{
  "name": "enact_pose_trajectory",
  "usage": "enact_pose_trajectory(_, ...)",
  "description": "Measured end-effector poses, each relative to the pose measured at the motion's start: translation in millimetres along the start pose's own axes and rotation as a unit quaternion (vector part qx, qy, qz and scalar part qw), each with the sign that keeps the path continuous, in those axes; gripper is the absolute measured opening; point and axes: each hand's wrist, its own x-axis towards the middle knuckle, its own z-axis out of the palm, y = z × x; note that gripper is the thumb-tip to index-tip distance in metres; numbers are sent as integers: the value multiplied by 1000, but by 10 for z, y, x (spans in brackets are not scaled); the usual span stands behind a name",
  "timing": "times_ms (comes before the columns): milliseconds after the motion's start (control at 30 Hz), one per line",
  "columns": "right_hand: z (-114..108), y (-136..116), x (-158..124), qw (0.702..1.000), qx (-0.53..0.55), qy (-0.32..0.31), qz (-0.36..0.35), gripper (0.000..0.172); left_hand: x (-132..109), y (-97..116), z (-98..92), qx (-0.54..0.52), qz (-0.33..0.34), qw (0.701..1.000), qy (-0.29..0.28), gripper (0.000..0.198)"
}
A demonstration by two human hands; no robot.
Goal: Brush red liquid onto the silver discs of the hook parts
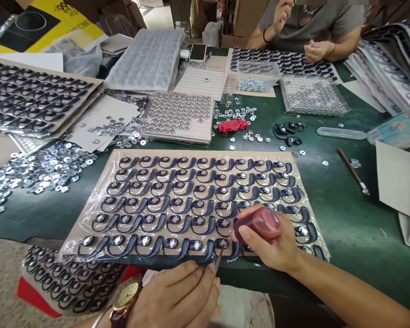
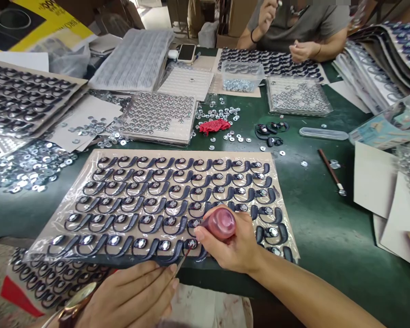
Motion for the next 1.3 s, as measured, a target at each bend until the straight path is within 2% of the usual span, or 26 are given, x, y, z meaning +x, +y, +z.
enact_pose_trajectory(167,7,3,13,1000,2,-8,8,12,8,33,-47,7,-49,998,-36,19)
enact_pose_trajectory(300,-4,-13,20,1000,-8,-8,5,10,-3,-4,-35,-15,-29,999,3,18)
enact_pose_trajectory(400,-15,-29,29,1000,-20,-4,-5,7,-8,-22,-17,-41,-63,997,24,20)
enact_pose_trajectory(667,-25,-15,11,1000,0,4,-11,8,49,-77,-90,-80,-73,994,-9,19)
enact_pose_trajectory(933,-21,-18,15,1000,-23,-10,-17,7,18,-159,-91,-146,-83,986,12,25)
enact_pose_trajectory(1067,-11,-1,12,999,-6,-26,-45,8,9,-174,-96,-183,-139,973,20,27)
enact_pose_trajectory(1200,26,29,-20,997,4,-29,-74,17,-1,-173,-65,-216,-194,955,55,24)
enact_pose_trajectory(1300,-11,-43,-32,998,22,-29,-53,23,-4,-178,-54,-225,-211,950,53,24)
